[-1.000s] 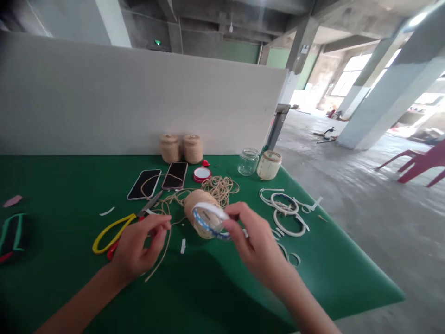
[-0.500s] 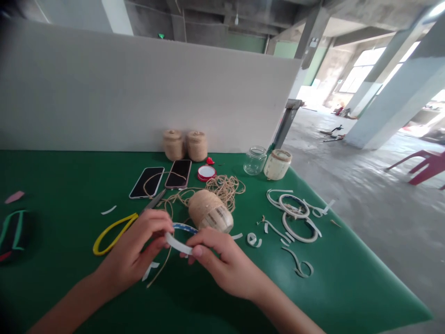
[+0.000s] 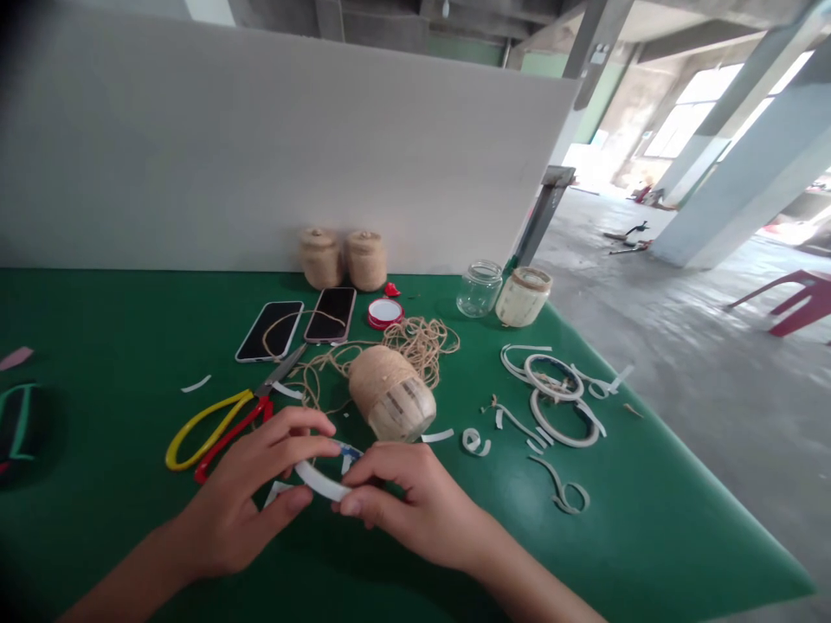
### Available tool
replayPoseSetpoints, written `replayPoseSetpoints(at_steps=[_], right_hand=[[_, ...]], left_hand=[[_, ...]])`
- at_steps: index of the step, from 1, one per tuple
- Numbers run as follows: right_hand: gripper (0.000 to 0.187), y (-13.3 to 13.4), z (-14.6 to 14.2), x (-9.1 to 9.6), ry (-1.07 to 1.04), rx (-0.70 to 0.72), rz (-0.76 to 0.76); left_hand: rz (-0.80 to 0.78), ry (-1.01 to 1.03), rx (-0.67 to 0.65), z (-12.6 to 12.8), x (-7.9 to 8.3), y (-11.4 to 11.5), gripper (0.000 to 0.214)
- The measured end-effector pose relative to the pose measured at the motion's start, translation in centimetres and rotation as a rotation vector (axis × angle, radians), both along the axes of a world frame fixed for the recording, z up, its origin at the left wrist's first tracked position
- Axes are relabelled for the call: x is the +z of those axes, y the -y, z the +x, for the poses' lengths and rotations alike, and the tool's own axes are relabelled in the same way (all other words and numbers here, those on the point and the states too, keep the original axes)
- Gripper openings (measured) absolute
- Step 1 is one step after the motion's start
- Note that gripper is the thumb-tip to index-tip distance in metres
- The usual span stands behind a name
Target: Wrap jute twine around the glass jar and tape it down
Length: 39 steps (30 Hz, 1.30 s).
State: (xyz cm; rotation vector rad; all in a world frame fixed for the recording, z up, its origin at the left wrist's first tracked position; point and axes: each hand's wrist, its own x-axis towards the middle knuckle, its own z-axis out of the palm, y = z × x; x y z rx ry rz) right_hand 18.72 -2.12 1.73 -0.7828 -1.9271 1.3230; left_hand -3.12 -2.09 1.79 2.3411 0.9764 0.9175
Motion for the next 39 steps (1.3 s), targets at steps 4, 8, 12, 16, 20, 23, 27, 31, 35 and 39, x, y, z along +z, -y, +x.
replayPoseSetpoints(at_steps=[4, 8, 12, 16, 20, 23, 27, 31, 35, 39], right_hand=[[0.028, 0.1, 0.1, 0.0, -0.050, 0.017, -0.019], [0.036, 0.0, 0.4, 0.4, -0.098, 0.087, 0.040], [0.030, 0.1, 0.7, 0.5, -0.104, 0.081, 0.061], [0.031, 0.2, 0.8, 0.1, -0.059, 0.081, 0.013], [0.028, 0.2, 0.4, -0.3, 0.001, 0.050, -0.099], [0.030, 0.1, 0.0, -0.5, 0.033, 0.052, -0.137], [0.035, 0.1, 0.0, -0.4, 0.025, 0.077, -0.072], [0.035, -0.1, 0.4, -0.3, -0.036, 0.084, 0.021], [0.029, -0.1, 0.6, -0.2, -0.058, 0.092, 0.008], [0.030, 0.0, 0.7, -0.5, -0.067, 0.115, -0.041]], left_hand=[[-0.128, 0.083, -0.088, 0.1, 0.2, 0.2, 0.013], [-0.316, 0.252, -0.076, -0.1, 0.2, 0.0, 0.028], [-0.486, 0.380, -0.085, -0.2, -0.4, -0.5, 0.049], [-0.515, 0.247, -0.096, 0.2, -0.5, -0.8, 0.058], [-0.473, 0.199, -0.076, 1.1, -0.1, -0.1, 0.047], [-0.555, 0.234, -0.135, 1.5, -0.2, 0.4, 0.031], [-0.674, 0.355, -0.174, 1.2, -0.9, 0.4, 0.028], [-0.705, 0.641, -0.201, 0.6, -1.2, -0.2, 0.026], [-0.772, 0.844, -0.214, 0.4, -0.9, -0.5, 0.025], [-0.773, 0.836, -0.264, 0.2, -0.4, -0.5, 0.027]])
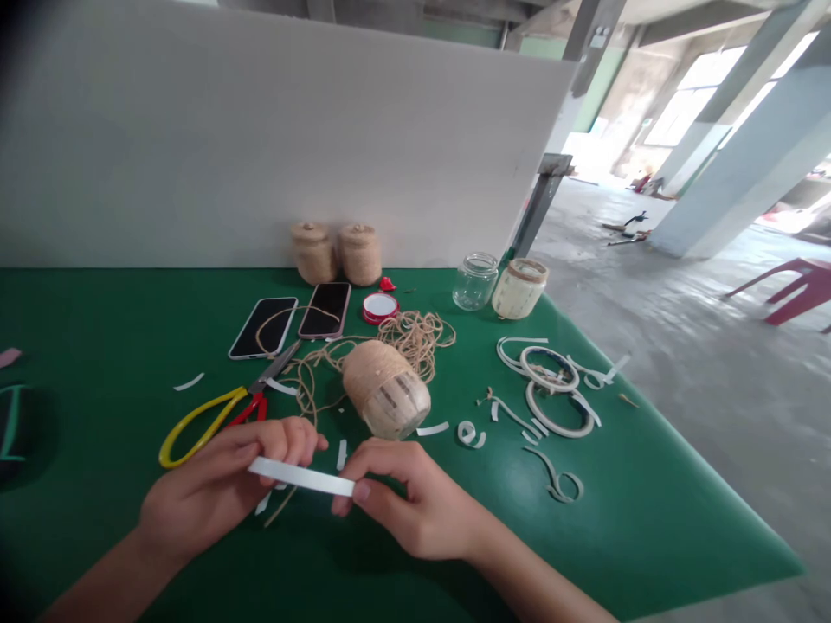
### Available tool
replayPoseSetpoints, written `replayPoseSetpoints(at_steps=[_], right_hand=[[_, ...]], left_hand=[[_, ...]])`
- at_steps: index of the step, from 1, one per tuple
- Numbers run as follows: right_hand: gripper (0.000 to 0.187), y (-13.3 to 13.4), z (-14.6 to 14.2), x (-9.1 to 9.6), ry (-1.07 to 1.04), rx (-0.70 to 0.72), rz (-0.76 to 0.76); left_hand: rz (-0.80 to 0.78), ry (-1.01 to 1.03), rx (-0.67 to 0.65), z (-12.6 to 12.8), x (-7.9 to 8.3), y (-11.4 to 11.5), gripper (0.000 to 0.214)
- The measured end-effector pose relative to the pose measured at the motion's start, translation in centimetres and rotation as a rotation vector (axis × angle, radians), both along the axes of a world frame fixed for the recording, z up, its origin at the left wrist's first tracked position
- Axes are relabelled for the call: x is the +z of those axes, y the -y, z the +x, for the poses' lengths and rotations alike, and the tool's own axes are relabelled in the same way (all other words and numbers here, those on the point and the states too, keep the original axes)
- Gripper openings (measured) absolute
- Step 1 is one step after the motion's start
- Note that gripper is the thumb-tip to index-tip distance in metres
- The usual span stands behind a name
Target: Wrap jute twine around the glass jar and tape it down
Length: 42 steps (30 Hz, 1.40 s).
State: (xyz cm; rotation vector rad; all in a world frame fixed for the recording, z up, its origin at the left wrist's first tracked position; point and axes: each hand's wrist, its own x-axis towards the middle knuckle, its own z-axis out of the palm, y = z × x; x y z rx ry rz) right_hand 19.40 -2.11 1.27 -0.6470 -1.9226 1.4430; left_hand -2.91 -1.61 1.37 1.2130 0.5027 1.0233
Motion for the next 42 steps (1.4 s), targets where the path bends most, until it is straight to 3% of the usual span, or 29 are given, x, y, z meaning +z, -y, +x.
replayPoseSetpoints(at_steps=[7, 13, 19, 22, 26, 31, 35, 39, 42], right_hand=[[0.031, 0.1, -0.2, -0.3, 0.020, 0.037, -0.072], [0.028, 0.2, -0.4, -0.6, -0.007, 0.006, -0.110], [0.024, 0.2, -1.0, -0.6, 0.043, -0.011, -0.100], [0.023, 0.2, -1.0, -0.7, 0.036, -0.024, -0.063], [0.023, 0.2, -0.8, -0.5, 0.004, -0.021, -0.011], [0.022, 0.1, -0.7, -0.2, -0.007, -0.015, 0.000], [0.019, 0.2, -0.7, -0.3, 0.014, -0.035, -0.045], [0.016, 0.3, -0.9, -0.8, 0.023, -0.053, -0.103], [0.019, 0.3, -1.0, -1.0, 0.031, -0.035, -0.072]], left_hand=[[0.022, -0.076, -0.041, -0.5, 0.6, 0.1, 0.027], [0.023, -0.233, 0.041, -0.3, -0.1, -0.2, 0.029], [-0.059, -0.578, -0.150, 0.7, 0.4, 0.5, 0.026], [-0.058, -0.495, -0.120, 0.4, 0.0, 0.6, 0.029], [-0.084, -0.209, -0.071, -0.3, -0.9, 0.0, 0.028], [-0.115, 0.002, -0.039, -0.1, -0.9, -0.5, 0.026], [-0.034, -0.220, -0.087, 0.1, -0.9, -0.4, 0.036], [-0.003, -0.552, -0.182, 0.3, -0.6, 0.0, 0.030], [-0.042, -0.534, -0.194, 0.3, -0.5, 0.3, 0.027]])
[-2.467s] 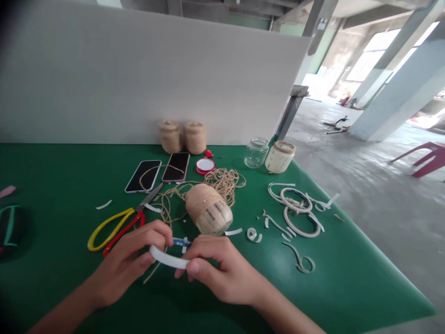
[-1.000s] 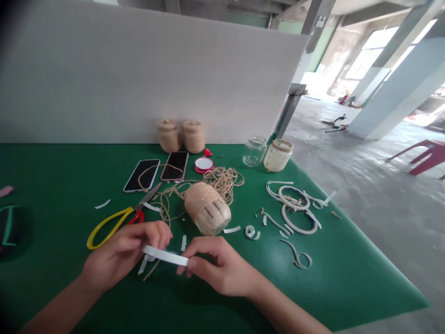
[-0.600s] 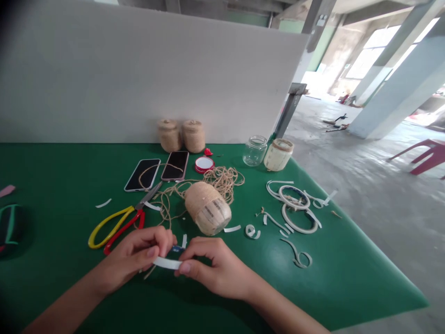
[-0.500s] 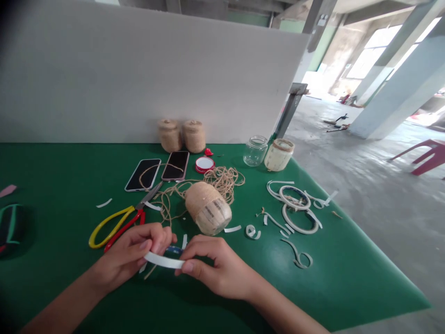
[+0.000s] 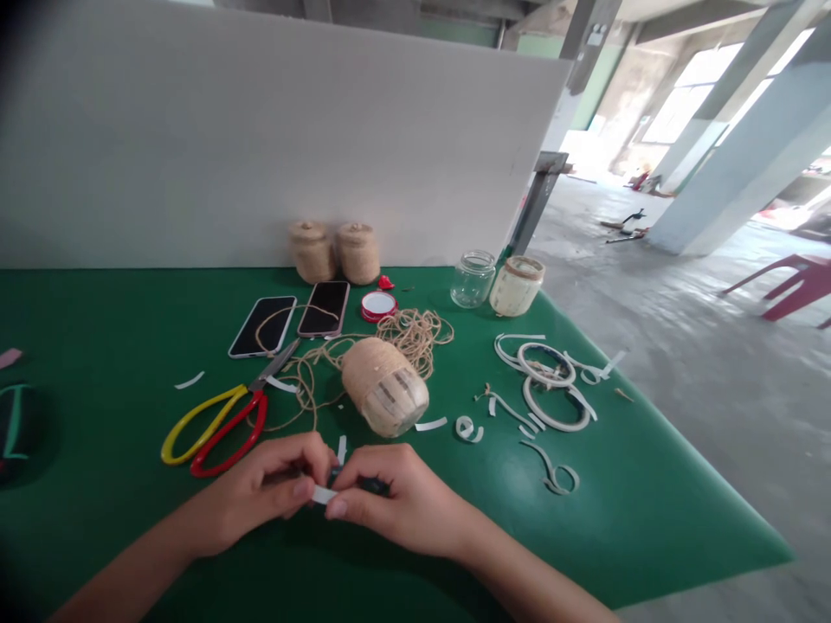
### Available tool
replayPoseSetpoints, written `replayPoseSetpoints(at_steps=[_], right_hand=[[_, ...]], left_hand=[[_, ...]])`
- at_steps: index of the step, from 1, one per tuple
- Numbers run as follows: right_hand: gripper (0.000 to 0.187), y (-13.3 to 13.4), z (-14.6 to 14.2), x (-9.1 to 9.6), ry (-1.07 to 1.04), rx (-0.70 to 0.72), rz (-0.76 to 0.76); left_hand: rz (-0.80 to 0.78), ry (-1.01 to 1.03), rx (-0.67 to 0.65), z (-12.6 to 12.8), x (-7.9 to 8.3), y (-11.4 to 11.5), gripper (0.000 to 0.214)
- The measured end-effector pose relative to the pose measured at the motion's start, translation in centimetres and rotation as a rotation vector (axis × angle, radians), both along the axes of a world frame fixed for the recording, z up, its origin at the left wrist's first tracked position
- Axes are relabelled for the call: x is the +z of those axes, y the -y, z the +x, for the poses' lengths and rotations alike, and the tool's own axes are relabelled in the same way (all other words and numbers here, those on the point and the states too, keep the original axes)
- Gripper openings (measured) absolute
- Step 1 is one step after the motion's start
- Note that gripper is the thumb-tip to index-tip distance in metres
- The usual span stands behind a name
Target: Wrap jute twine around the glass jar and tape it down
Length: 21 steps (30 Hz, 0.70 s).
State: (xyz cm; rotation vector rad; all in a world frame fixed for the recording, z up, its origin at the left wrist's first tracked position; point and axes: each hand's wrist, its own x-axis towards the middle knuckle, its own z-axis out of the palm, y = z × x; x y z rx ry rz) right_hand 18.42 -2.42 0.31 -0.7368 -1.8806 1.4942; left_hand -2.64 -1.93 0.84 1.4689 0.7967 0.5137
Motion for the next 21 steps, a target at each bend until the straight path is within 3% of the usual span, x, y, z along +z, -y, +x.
replayPoseSetpoints(at_steps=[7, 14, 18, 21], right_hand=[[0.027, -0.1, 0.1, 0.4, -0.041, 0.039, 0.092], [0.027, -0.1, 0.4, 0.8, -0.082, 0.054, 0.103], [0.025, -0.1, 0.4, 0.9, -0.052, 0.027, 0.093], [0.024, -0.1, 0.4, 0.6, -0.028, -0.009, 0.052]], left_hand=[[-0.154, 0.351, 0.061, -0.2, -0.9, -0.1, 0.027], [-0.297, 0.621, 0.172, 0.0, 0.3, -0.5, 0.019], [-0.298, 0.568, 0.225, -0.2, 0.2, -0.8, 0.023], [-0.121, 0.333, 0.251, -0.1, -0.2, -1.0, 0.028]])
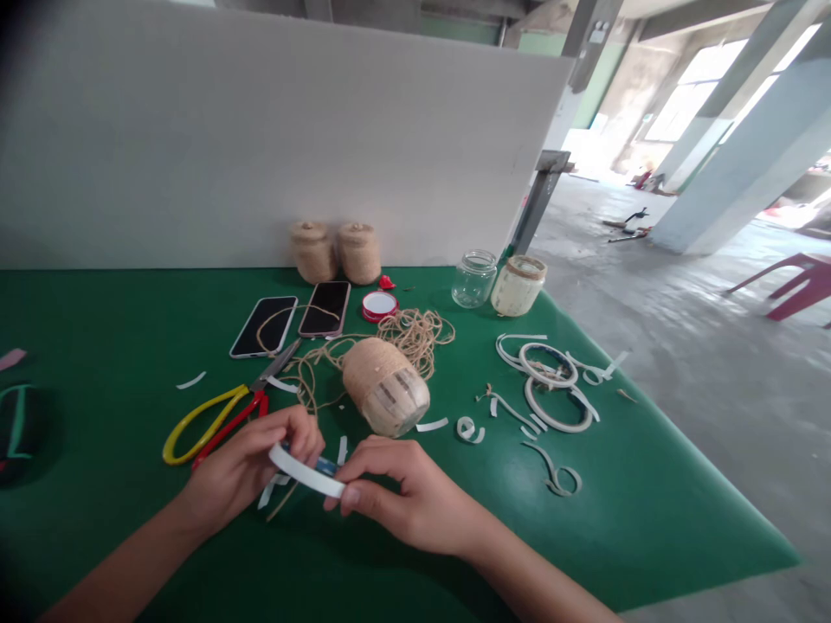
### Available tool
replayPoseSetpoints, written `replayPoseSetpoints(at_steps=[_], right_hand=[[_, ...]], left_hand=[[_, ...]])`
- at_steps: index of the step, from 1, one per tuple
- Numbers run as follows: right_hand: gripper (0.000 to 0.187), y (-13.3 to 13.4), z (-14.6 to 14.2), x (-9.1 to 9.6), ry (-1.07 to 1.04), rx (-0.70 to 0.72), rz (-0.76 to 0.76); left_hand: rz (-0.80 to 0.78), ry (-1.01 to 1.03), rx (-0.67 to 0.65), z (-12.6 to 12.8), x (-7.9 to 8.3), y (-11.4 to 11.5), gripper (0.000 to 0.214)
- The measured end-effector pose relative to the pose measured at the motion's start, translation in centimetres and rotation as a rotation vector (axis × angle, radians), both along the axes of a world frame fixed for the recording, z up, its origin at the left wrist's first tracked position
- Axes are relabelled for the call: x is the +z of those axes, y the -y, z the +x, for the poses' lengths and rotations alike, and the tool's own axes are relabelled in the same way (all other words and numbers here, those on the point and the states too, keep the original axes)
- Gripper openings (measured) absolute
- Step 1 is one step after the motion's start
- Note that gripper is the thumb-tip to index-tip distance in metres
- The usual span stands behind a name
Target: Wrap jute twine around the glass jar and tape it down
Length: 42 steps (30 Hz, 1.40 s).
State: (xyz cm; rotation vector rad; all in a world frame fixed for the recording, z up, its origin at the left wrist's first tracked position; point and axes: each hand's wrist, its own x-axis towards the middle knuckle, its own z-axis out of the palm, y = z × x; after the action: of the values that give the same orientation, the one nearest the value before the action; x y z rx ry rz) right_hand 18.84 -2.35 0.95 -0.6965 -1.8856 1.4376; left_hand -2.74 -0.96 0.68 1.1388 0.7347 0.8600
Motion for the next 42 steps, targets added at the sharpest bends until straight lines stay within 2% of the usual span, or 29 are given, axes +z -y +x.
replayPoseSetpoints(at_steps=[3, 6, 12, 17, 28, 31, 35, 38, 42], right_hand=[[0.024, 0.0, -0.1, -0.4, 0.030, -0.029, -0.052], [0.024, 0.0, -0.3, -0.6, 0.043, -0.021, -0.078], [0.028, 0.0, -0.4, -0.7, 0.018, 0.021, -0.073], [0.032, 0.1, -0.2, -0.7, 0.033, 0.064, -0.029], [0.039, 0.2, 0.0, -0.3, 0.053, 0.094, -0.009], [0.038, 0.3, 0.0, -0.3, 0.056, 0.070, 0.001], [0.034, 0.3, -0.2, -0.3, 0.075, 0.026, 0.045], [0.031, 0.4, -0.5, -0.4, 0.110, 0.030, 0.074], [0.030, 0.4, -0.7, -0.6, 0.163, 0.039, 0.121]], left_hand=[[0.169, -0.283, -0.072, 0.2, 0.0, 0.2, 0.034], [0.258, -0.418, -0.202, 0.5, 0.1, 0.7, 0.034], [0.233, -0.304, -0.210, 0.5, -0.3, 1.1, 0.038], [0.237, -0.303, -0.225, 0.5, -0.3, 1.0, 0.037], [0.262, -0.297, -0.169, 0.5, -0.3, 1.2, 0.039], [0.328, -0.385, -0.134, 0.5, 0.0, 1.3, 0.038], [0.513, -0.549, -0.079, 0.7, 0.5, 1.7, 0.028], [0.669, -0.666, -0.094, 1.2, 0.9, 2.1, 0.017], [0.753, -0.715, -0.088, 1.5, 0.9, 2.3, 0.014]])
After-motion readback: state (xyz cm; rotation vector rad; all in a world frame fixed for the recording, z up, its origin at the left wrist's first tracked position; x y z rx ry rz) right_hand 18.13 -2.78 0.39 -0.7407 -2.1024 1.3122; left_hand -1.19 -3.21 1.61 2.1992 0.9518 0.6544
